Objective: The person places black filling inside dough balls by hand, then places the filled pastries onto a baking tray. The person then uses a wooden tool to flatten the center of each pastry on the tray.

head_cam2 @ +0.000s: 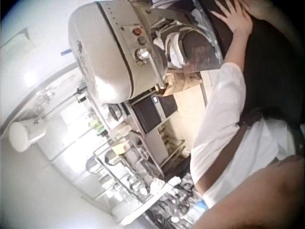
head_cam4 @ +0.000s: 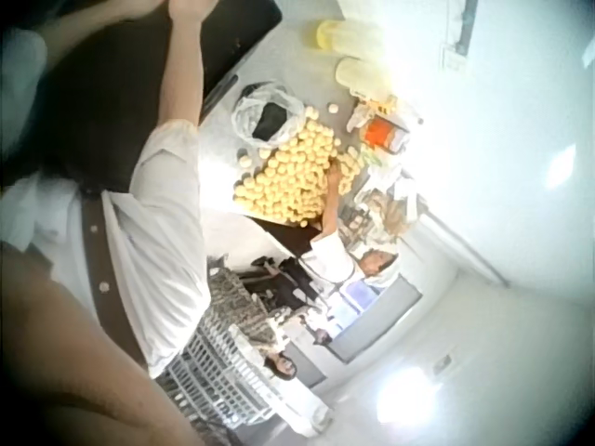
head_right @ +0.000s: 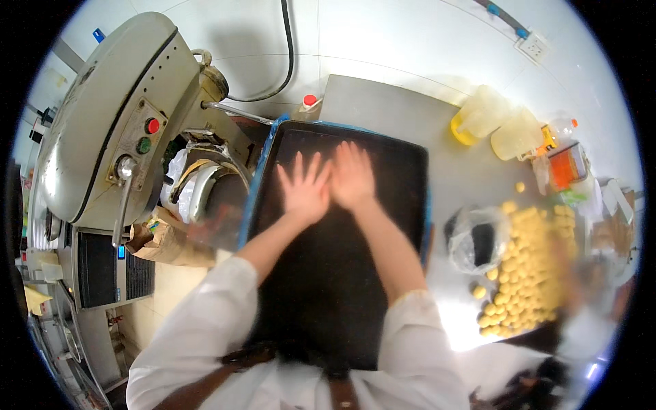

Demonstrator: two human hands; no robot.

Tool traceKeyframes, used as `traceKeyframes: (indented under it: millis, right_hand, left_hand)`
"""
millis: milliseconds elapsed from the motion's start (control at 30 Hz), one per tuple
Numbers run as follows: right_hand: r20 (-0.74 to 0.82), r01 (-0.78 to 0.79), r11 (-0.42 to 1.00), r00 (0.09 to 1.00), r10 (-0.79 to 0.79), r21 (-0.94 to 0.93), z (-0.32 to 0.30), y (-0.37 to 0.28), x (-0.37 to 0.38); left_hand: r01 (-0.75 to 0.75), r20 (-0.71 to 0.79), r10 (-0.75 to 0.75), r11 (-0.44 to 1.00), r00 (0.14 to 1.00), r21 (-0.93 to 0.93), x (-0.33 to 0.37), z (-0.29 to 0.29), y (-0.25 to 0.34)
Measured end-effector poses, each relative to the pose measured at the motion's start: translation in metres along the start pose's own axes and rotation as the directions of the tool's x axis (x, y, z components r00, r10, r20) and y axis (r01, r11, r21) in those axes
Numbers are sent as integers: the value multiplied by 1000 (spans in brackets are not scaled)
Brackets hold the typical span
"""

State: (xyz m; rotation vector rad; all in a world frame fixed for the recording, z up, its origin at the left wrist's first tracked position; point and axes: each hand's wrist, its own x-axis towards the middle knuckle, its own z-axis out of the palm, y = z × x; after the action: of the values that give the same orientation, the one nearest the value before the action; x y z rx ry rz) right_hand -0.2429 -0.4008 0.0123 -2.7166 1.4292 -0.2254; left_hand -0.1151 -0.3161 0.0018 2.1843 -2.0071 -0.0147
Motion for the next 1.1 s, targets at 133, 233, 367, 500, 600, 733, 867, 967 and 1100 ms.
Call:
traceKeyframes:
  millis: [133, 233, 367, 500, 600, 733, 867, 967, 1100]
  right_hand:
    - [33, -25, 999, 999, 27, -49, -2, 8, -2]
    - [-62, -67, 997, 996, 64, -34, -6, 6, -50]
    - [-144, -125, 991, 983, 116, -51, -12, 28, -109]
    - [-87, -168, 985, 983, 164, -41, -27, 20, -116]
    - [-64, -170, 983, 984, 166, -69, -23, 21, -119]
    - [-61, -196, 952, 981, 187, -235, -20, 8, -110]
    - [-65, -305, 942, 952, 299, -142, -8, -27, -120]
    - [-93, -302, 948, 951, 293, -98, -3, -44, -128]
    - [-161, -270, 958, 954, 253, -93, -2, -41, -125]
  left_hand:
    - [2, -96, -11, 995, 995, -97, 8, 1, -6]
    - [-28, -193, -41, 938, 980, -345, 9, 15, -37]
    - [-109, -138, 96, 990, 986, -88, -28, -4, -51]
    - [-109, -114, 106, 994, 988, -18, -35, -15, -44]
    - [-109, -93, 109, 994, 990, 0, -38, -11, -44]
    - [-47, -103, 57, 994, 993, 101, -35, 0, -33]
    - [-79, -249, 58, 994, 967, -74, -72, 5, 14]
    - [-78, -236, 54, 992, 970, -95, -84, -9, 23]
    - [-75, -258, 47, 992, 965, -100, -80, -5, 21]
